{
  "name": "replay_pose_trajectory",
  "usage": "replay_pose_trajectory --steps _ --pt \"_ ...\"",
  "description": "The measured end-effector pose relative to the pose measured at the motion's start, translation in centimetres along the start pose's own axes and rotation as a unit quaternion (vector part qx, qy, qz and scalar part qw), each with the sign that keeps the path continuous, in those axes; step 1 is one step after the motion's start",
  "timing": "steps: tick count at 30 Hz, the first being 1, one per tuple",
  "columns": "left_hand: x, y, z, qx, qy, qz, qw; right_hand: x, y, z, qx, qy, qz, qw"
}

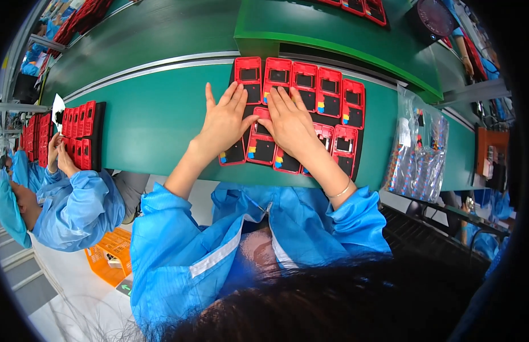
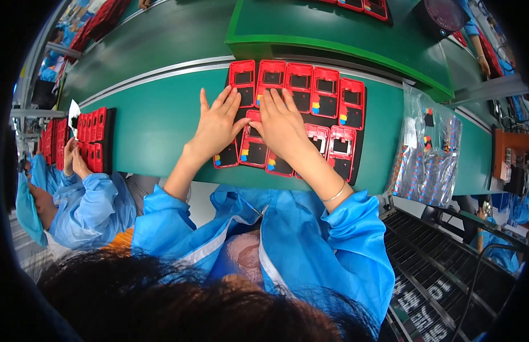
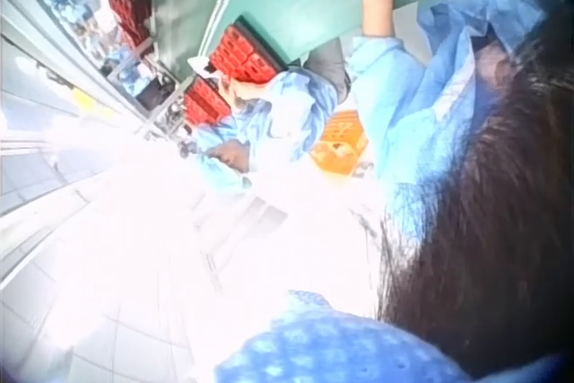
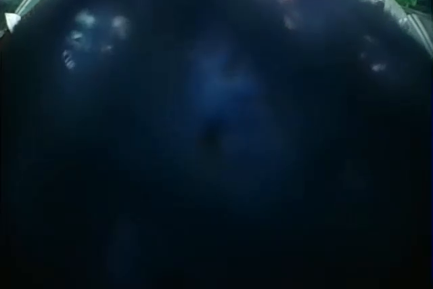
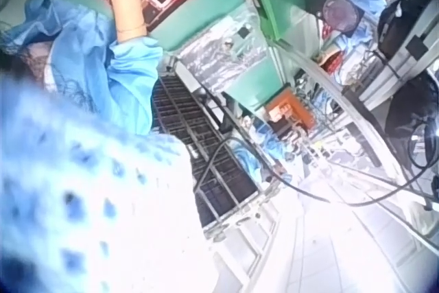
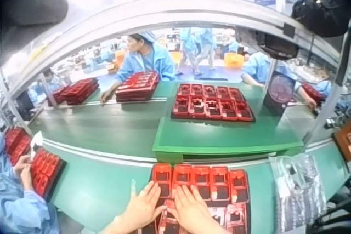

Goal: The person assembles electronic keypad modules into red plastic frames by hand on a factory assembly line.

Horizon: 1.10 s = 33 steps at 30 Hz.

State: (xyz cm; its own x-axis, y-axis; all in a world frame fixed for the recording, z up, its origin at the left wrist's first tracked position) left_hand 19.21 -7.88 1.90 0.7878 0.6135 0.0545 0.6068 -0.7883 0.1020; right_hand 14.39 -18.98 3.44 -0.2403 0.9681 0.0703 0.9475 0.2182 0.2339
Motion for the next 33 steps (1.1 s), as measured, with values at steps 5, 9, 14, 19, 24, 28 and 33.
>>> replay_pose_trajectory --steps 5,9,14,19,24,28,33 --pt "0.2 -0.3 0.6 -0.005 -0.009 -0.003 1.0 -0.6 -1.5 -1.1 -0.054 0.06 0.026 0.996" --pt "0.3 -0.4 0.3 -0.016 -0.084 -0.014 0.996 -2.2 -2.5 -0.1 -0.031 0.036 0.101 0.994" --pt "0.4 -0.5 0.6 -0.002 -0.088 -0.011 0.996 -2.3 -2.8 -0.1 0.009 0.06 0.11 0.992" --pt "-0.7 -0.7 0.4 0.023 -0.082 0.011 0.996 -6.4 -7.1 0.5 0.035 0.057 0.178 0.982" --pt "-0.7 -0.5 0.4 0.011 -0.076 0.022 0.997 -6.2 -6.9 -0.3 0.022 0.08 0.172 0.982" --pt "-1.5 -0.9 -0.6 0.03 -0.086 0.014 0.996 -8.4 -9.0 -2.9 -0.023 0.026 0.194 0.98" --pt "-5.6 -1.6 -2.1 0.046 -0.122 0.066 0.989 -10.6 -11.6 -2.3 -0.02 0.045 0.21 0.977"
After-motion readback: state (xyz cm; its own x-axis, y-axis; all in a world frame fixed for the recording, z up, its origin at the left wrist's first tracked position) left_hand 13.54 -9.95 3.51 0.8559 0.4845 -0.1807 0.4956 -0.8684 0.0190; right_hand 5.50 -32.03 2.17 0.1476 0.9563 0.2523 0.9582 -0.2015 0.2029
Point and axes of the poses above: each hand's wrist, its own y-axis towards the middle knuckle, its own z-axis out of the palm, x = y × z, the point moved 9 cm from there along y, towards the middle knuckle, and after that the axes turned 4 degrees about x, right-handed, at the moved point
